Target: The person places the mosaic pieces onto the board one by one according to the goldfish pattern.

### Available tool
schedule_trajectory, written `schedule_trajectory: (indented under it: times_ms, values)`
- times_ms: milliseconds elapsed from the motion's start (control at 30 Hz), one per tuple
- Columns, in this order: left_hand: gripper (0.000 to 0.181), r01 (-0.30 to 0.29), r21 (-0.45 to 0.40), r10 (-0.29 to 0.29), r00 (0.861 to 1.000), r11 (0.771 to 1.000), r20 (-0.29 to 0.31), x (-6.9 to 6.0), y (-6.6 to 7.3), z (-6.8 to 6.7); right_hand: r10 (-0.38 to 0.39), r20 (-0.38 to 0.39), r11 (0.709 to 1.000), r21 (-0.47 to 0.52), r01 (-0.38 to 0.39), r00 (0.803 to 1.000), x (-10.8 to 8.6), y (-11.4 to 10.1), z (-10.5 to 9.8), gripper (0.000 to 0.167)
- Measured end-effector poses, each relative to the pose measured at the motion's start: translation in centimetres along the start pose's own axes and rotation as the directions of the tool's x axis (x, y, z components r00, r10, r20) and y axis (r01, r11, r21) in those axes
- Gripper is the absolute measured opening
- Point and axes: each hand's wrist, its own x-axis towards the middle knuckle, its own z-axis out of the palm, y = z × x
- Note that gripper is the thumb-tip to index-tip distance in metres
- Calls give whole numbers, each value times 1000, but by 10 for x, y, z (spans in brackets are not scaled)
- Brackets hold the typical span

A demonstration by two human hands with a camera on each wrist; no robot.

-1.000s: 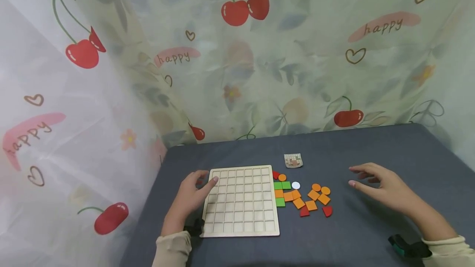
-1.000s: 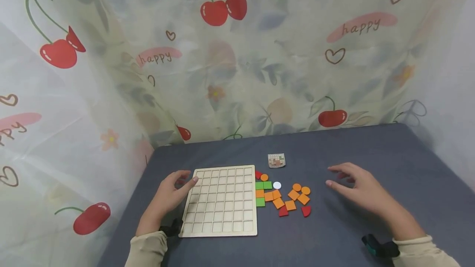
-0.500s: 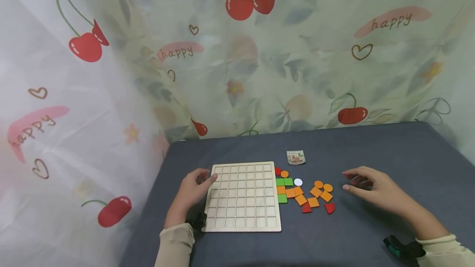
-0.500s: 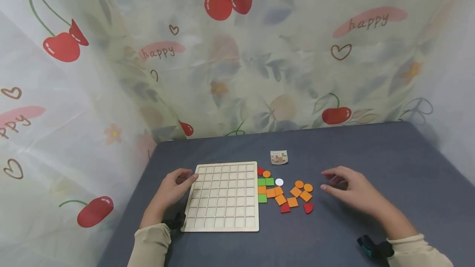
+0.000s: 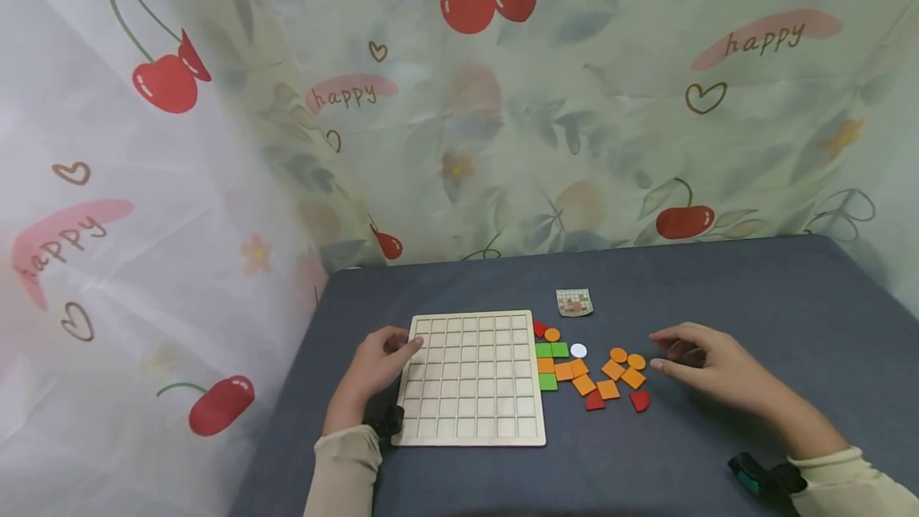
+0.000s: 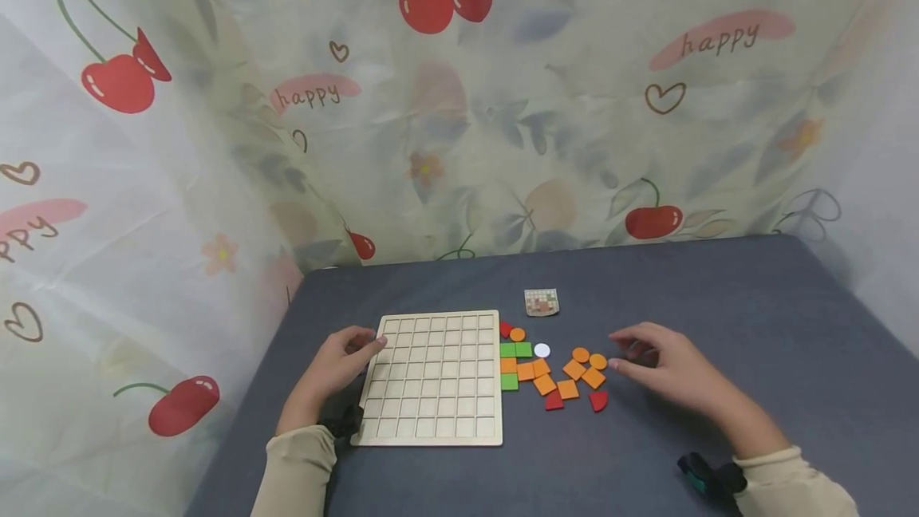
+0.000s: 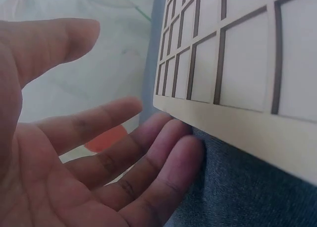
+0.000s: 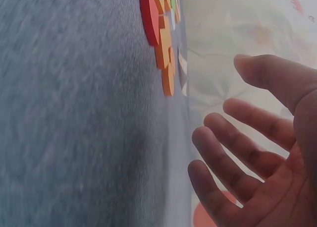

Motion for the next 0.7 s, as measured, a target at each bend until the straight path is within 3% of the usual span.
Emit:
schedule_trajectory:
  times_ms: [267,500,700]
  values:
    - [44,8,-14,-8,1000,1000,-5,3,-5,-1,-19,25,1000,-7,19,1000,16,-11,13,36]
    - [44,24,-21,-23,1000,1000,19,4,-9,0,-30,42,999,-16,31,999,37,-26,32,36]
    - [43,18,-19,-18,1000,1000,-1,4,-9,3,-33,84,999,19,31,996,56,-35,51,36]
